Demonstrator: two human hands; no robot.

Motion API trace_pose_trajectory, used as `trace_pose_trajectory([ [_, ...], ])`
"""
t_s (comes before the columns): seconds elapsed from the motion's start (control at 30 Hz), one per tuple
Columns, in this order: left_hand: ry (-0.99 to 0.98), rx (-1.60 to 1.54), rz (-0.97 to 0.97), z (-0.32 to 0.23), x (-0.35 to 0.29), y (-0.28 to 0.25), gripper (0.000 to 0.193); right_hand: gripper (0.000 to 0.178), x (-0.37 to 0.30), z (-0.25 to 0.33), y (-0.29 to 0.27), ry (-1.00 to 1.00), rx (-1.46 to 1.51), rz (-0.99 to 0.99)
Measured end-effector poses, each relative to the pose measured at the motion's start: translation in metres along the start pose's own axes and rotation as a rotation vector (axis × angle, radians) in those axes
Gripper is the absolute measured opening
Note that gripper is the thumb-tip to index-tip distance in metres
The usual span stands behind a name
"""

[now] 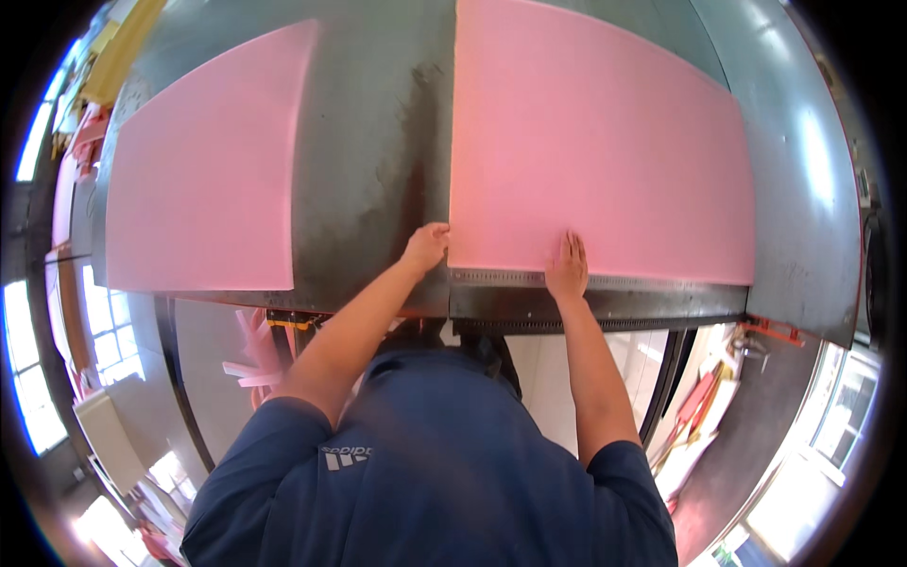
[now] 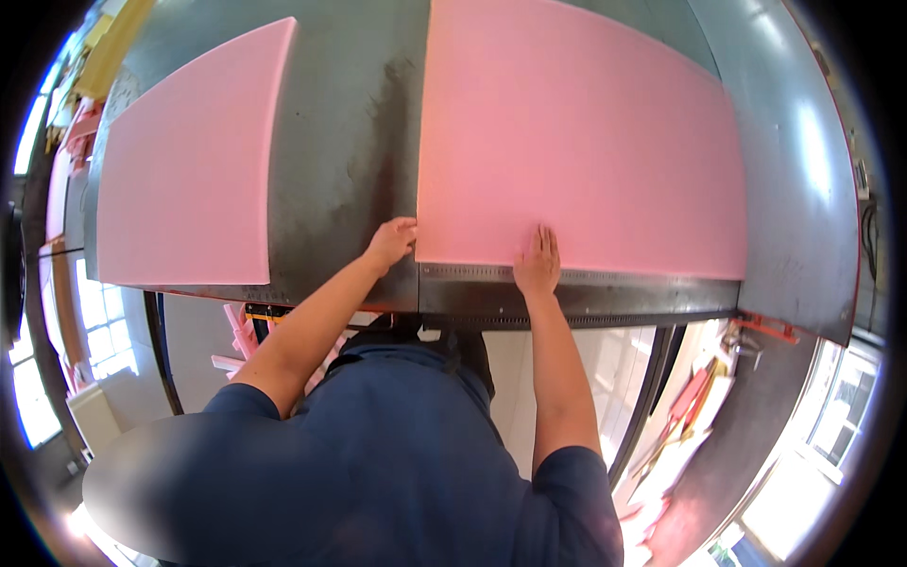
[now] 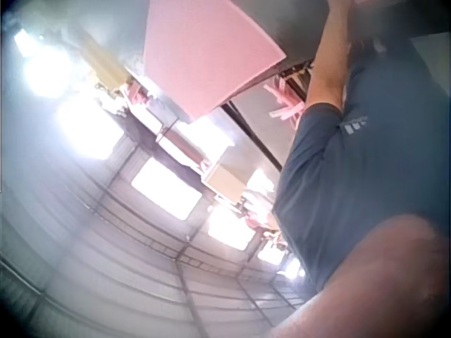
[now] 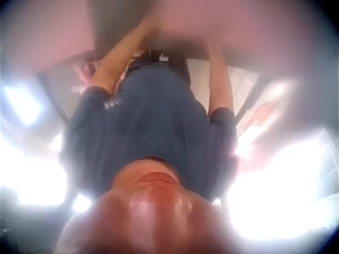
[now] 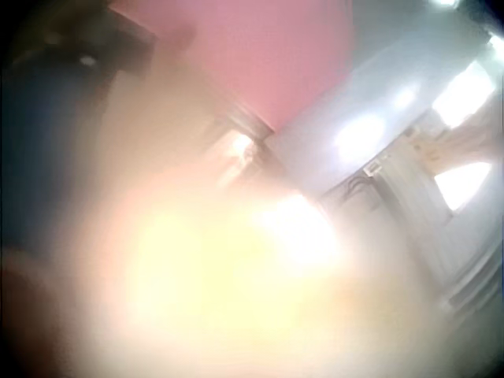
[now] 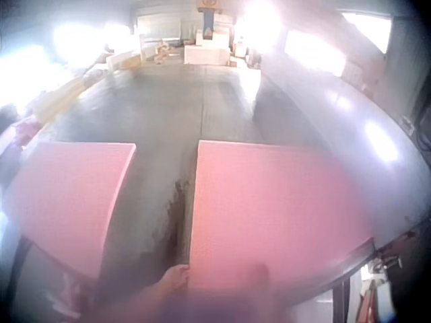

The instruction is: The person cuts large pink foam sheets using a manual guillotine-style cutter in a workshop. They repeatedly position the sheets on the cutting table, align them with the blade, and press down the lever to slice the material. The cut pieces are then stacked on the floor.

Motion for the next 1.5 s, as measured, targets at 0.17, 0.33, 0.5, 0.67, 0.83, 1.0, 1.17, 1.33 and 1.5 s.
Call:
trace_pose_trajectory([
  [0.17, -0.103, -0.079, -0.016, -0.022, -0.007, -0.005, 0.033, 0.065, -0.002, 0.010, -0.011, 0.088, 0.010, 0.064],
  [0.33, -0.084, 0.094, 0.031, -0.026, 0.000, -0.006, 0.024, 0.065, -0.001, 0.013, -0.012, 0.123, 0.012, 0.052],
  [0.5, 0.088, 0.339, -0.146, 0.006, 0.014, 0.000, 0.015, 0.065, -0.003, 0.018, -0.012, 0.084, -0.005, 0.014],
  [0.67, 0.012, 0.594, -0.246, -0.047, 0.002, -0.003, 0.026, 0.064, -0.011, 0.014, -0.004, 0.116, 0.015, -0.007],
  [0.83, 0.584, 0.594, -0.480, -0.077, 0.062, -0.024, 0.032, 0.069, -0.012, 0.013, 0.005, 0.040, -0.011, -0.057],
  [1.0, 0.839, 0.739, -0.427, -0.089, 0.103, -0.037, 0.049, 0.071, -0.012, 0.013, 0.008, 0.062, -0.024, -0.056],
  [1.17, 0.869, 0.828, -0.373, -0.089, 0.107, -0.033, 0.050, 0.070, -0.011, 0.012, 0.010, 0.072, -0.008, -0.067],
  [1.33, 0.835, 0.858, -0.377, -0.102, 0.104, -0.030, 0.047, 0.067, -0.007, 0.005, 0.013, 0.046, -0.021, -0.081],
  [1.5, 0.838, 0.862, -0.387, -0.103, 0.105, -0.029, 0.046, 0.065, -0.001, 0.008, 0.010, 0.012, -0.019, -0.188],
])
Point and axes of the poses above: each hand's wrist, its own x-axis towards the middle knuckle, its own y-axis out of the palm, z = x × y, the point moved 1 cm from there along x, towards the middle knuckle, and after that the axes turned 1 degree about -x, right-handed, at the moved point
